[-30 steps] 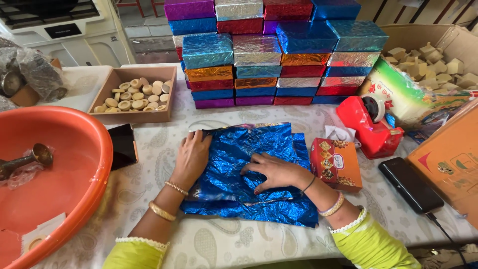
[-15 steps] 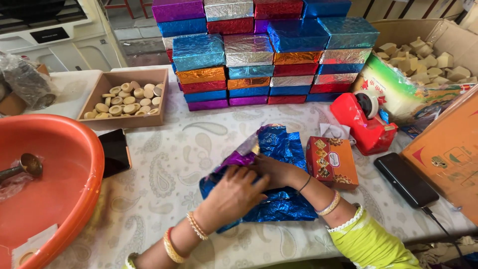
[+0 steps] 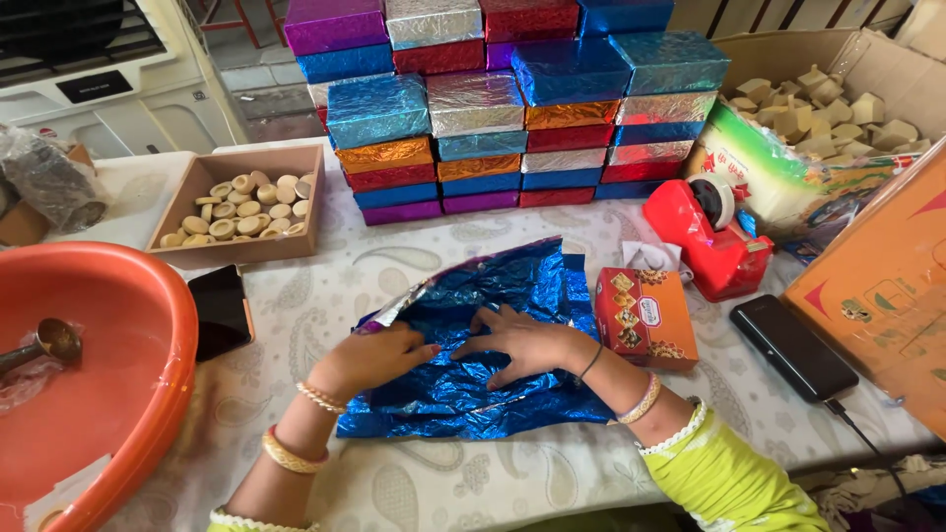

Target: Wrapping small rectangular boxes in decorative blue and silver foil at a packing table.

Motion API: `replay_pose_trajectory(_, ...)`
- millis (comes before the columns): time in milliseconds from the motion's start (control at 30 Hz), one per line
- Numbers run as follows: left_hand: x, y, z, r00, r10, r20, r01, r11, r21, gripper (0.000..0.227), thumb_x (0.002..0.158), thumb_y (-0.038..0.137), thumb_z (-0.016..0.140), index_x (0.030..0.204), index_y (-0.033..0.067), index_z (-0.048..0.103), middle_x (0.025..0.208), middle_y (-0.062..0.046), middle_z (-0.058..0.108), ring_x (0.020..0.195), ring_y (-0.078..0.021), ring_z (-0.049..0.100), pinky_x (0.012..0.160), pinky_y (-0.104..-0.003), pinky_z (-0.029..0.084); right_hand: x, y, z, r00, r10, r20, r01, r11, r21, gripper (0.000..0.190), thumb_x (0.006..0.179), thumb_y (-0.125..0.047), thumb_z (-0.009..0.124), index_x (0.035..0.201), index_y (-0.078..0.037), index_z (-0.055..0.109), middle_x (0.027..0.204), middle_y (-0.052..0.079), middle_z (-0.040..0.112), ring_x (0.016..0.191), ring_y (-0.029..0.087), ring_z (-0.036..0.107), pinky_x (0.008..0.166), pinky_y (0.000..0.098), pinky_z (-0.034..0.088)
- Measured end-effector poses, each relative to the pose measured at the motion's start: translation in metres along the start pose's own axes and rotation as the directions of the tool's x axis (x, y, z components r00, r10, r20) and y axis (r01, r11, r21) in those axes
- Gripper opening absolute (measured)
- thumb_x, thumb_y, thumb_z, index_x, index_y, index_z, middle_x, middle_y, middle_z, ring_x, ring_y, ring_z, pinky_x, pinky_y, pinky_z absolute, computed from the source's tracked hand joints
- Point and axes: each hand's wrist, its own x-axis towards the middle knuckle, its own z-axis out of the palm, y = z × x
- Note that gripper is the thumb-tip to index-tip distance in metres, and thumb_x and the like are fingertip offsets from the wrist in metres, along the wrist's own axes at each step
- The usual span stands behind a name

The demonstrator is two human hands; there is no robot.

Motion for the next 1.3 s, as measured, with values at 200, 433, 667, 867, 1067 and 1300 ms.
replay_pose_trajectory(200,0.083,-0.022,0.038,0.704,0.574,-0.419,-0.611,0.790,0.055,0.056,0.109,0.053,0.051,0.136,0.0041,0.054,0.103,-0.024,0.070,0.094,-0.0389,0.067,0.077,-0.043,0.052,0.000,0.005,0.004,0.998,-0.058,-0.020,0.058,0.998,-0.003,0.071,0.074,-0.038,0.085,0.140,-0.035,0.059,0.134,0.014,0.049,0.120,0.041,0.047,0.100,0.0524,0.041)
replay_pose_trajectory(433,0.101,0.007,0.020,0.904,0.357,-0.235,-0.427,0.786,-0.447,0.072,0.095,0.052,0.050,0.151,0.0125,0.028,0.137,-0.017,0.052,0.101,-0.0330,0.065,0.086,-0.044,0.054,0.000,0.006,0.005,0.999,-0.042,-0.001,0.042,0.998,-0.040,0.070,0.076,-0.042,0.083,0.141,-0.038,0.059,0.136,0.012,0.049,0.117,0.041,0.048,0.099,0.0509,0.044)
replay_pose_trajectory(667,0.161,-0.036,0.062,0.662,0.546,-0.514,-0.543,0.821,0.173,0.061,0.096,0.039,0.065,0.144,0.0069,0.044,0.145,-0.039,0.034,0.133,-0.0538,0.044,0.101,-0.049,0.050,-0.002,0.004,0.008,1.000,0.005,0.025,-0.004,0.998,-0.063,0.069,0.079,-0.039,0.082,0.142,-0.037,0.056,0.145,0.014,0.043,0.120,0.044,0.045,0.096,0.0572,0.044)
replay_pose_trajectory(867,0.105,-0.002,0.048,0.791,0.402,-0.462,-0.453,0.892,0.001,0.063,0.094,0.040,0.061,0.147,0.0124,0.040,0.144,-0.022,0.038,0.122,-0.0458,0.056,0.096,-0.052,0.051,-0.008,0.022,0.002,0.976,-0.214,-0.043,0.215,0.976,0.024,0.057,0.078,-0.038,0.080,0.132,-0.026,0.064,0.128,0.016,0.058,0.110,0.039,0.056,0.094,0.0497,0.050)
replay_pose_trajectory(1067,0.105,-0.003,0.051,0.721,0.476,-0.503,-0.520,0.852,0.060,0.065,0.096,0.042,0.060,0.149,0.0106,0.038,0.143,-0.020,0.039,0.121,-0.0466,0.055,0.097,-0.053,0.050,-0.023,0.070,-0.019,0.761,0.337,-0.555,-0.261,0.941,0.214,0.025,0.098,-0.032,0.058,0.116,-0.016,0.064,0.108,0.012,0.074,0.098,0.032,0.073,0.083,0.0432,0.057)
replay_pose_trajectory(1300,0.100,0.003,0.047,0.777,0.413,-0.474,-0.432,0.899,0.076,0.067,0.095,0.043,0.060,0.150,0.0144,0.036,0.145,-0.018,0.038,0.121,-0.0426,0.057,0.095,-0.053,0.051,-0.029,0.095,-0.015,0.674,0.461,-0.577,-0.422,0.882,0.211,0.049,0.097,-0.042,0.071,0.128,-0.012,0.048,0.117,0.022,0.067,0.108,0.042,0.066,0.088,0.0505,0.053)
